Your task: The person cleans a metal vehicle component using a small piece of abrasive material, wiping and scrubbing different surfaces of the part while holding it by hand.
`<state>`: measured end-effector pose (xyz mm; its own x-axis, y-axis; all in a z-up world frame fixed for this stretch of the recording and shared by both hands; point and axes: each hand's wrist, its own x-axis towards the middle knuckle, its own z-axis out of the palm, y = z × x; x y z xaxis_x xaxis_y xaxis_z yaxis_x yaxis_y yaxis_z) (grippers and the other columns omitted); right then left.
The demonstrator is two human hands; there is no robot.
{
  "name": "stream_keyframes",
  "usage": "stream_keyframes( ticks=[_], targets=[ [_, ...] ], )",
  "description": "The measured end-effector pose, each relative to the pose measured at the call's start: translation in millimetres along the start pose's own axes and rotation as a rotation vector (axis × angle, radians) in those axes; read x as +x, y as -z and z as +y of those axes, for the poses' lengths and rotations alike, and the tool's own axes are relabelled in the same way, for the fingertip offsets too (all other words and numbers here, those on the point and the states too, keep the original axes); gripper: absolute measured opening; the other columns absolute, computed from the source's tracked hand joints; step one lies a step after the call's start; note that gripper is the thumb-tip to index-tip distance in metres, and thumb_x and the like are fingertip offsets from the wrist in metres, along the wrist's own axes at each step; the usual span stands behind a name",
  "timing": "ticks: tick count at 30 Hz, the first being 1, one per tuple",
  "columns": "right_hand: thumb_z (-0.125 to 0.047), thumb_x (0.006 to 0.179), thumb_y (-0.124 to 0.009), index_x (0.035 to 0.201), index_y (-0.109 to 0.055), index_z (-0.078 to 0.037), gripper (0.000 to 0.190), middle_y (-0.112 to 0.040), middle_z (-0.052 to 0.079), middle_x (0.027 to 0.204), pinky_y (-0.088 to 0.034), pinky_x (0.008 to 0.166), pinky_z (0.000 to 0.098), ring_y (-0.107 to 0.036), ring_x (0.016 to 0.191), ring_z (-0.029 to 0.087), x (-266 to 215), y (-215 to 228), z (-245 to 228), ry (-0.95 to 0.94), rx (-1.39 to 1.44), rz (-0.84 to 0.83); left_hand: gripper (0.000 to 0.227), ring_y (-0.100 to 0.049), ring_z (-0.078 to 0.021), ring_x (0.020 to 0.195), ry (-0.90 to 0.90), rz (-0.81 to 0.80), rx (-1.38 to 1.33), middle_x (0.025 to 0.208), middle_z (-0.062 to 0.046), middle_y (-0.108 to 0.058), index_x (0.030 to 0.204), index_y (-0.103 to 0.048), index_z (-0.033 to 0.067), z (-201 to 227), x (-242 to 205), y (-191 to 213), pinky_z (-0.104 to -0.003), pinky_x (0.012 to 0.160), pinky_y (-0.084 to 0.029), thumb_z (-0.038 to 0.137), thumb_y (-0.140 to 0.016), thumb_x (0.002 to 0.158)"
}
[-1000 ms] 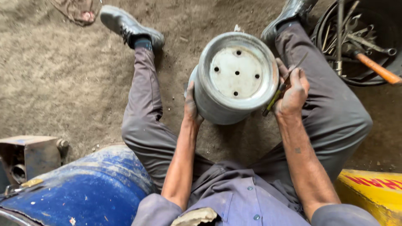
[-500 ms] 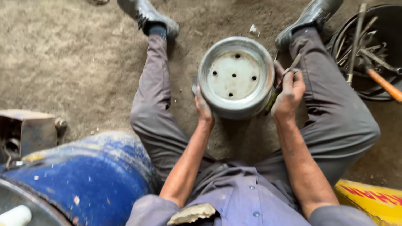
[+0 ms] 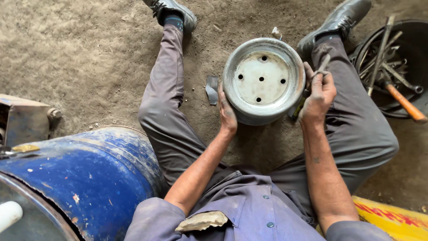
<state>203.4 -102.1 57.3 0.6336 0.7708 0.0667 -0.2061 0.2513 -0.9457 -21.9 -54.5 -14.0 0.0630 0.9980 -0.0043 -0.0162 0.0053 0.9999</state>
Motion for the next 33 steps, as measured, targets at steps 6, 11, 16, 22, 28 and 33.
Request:
stream_keyframes(
  ticks=[6, 11, 16, 22, 28, 33],
  targets=[
    [-0.009, 0.117, -0.050, 0.109, -0.057, 0.003, 0.016, -0.074, 0.020, 0.118, -0.061, 0.089, 0.0304, -0.074, 0.103, 0.019, -25.3, -8.7, -41.2, 0.168, -0.444, -0.018, 0.072, -0.049, -0.0330, 0.143, 0.184, -0.032, -0.177, 0.152, -0.026, -0.051, 0.153, -0.040, -0.0062, 40.5, 34.7, 18.1, -0.039, 0.122, -0.035, 0.049, -0.025, 0.109],
    [-0.015, 0.108, -0.066, 0.110, -0.070, 0.000, 0.015, -0.074, 0.016, 0.084, -0.053, 0.066, 0.0366, -0.071, 0.073, 0.024, -49.5, -19.1, -83.5, 0.197, -1.006, -0.082, 0.063, -0.051, -0.0334, 0.142, 0.051, -0.129, -0.024, 0.151, -0.026, -0.053, 0.150, -0.045, -0.0064, 67.2, 69.6, 11.7, -0.039, 0.120, -0.038, 0.040, -0.039, 0.109],
    [-0.027, 0.103, -0.076, 0.094, -0.073, -0.009, 0.020, -0.068, 0.019, 0.071, -0.052, 0.060, 0.0480, -0.066, 0.064, 0.039, -39.9, -15.9, -101.7, 0.305, -1.648, -0.280, 0.050, -0.062, -0.0293, 0.133, -0.061, -0.086, 0.107, 0.142, -0.020, -0.065, 0.147, -0.054, -0.0003, 71.9, 66.0, -2.0, -0.038, 0.114, -0.048, 0.031, -0.042, 0.110],
    [-0.035, 0.099, -0.072, 0.083, -0.071, -0.010, 0.030, -0.063, 0.015, 0.057, -0.050, 0.051, 0.0470, -0.064, 0.046, 0.032, -67.7, -37.9, -102.2, -0.006, -1.493, -0.562, 0.047, -0.066, -0.0292, 0.128, 0.008, -0.040, 0.109, 0.137, -0.019, -0.068, 0.144, -0.056, 0.0012, 67.6, 64.2, -2.7, -0.038, 0.110, -0.050, 0.030, -0.042, 0.109],
    [-0.036, 0.099, -0.072, 0.089, -0.075, -0.012, 0.026, -0.067, 0.016, 0.063, -0.052, 0.052, 0.0479, -0.067, 0.054, 0.035, -30.5, -32.2, -121.9, 0.194, -1.768, -0.499, 0.046, -0.067, -0.0308, 0.129, -0.042, -0.017, 0.153, 0.137, -0.019, -0.069, 0.142, -0.058, 0.0011, 63.8, 62.9, -4.6, -0.039, 0.109, -0.051, 0.031, -0.043, 0.110],
    [-0.036, 0.098, -0.066, 0.088, -0.076, -0.012, 0.028, -0.071, 0.018, 0.074, -0.056, 0.066, 0.0489, -0.071, 0.071, 0.037, -9.5, -44.1, -118.7, 0.142, -1.875, -0.821, 0.047, -0.068, -0.0307, 0.126, -0.040, -0.007, 0.187, 0.135, -0.019, -0.070, 0.142, -0.058, 0.0025, 65.4, 63.5, -3.0, -0.040, 0.107, -0.052, 0.034, -0.043, 0.109]
  ],
)
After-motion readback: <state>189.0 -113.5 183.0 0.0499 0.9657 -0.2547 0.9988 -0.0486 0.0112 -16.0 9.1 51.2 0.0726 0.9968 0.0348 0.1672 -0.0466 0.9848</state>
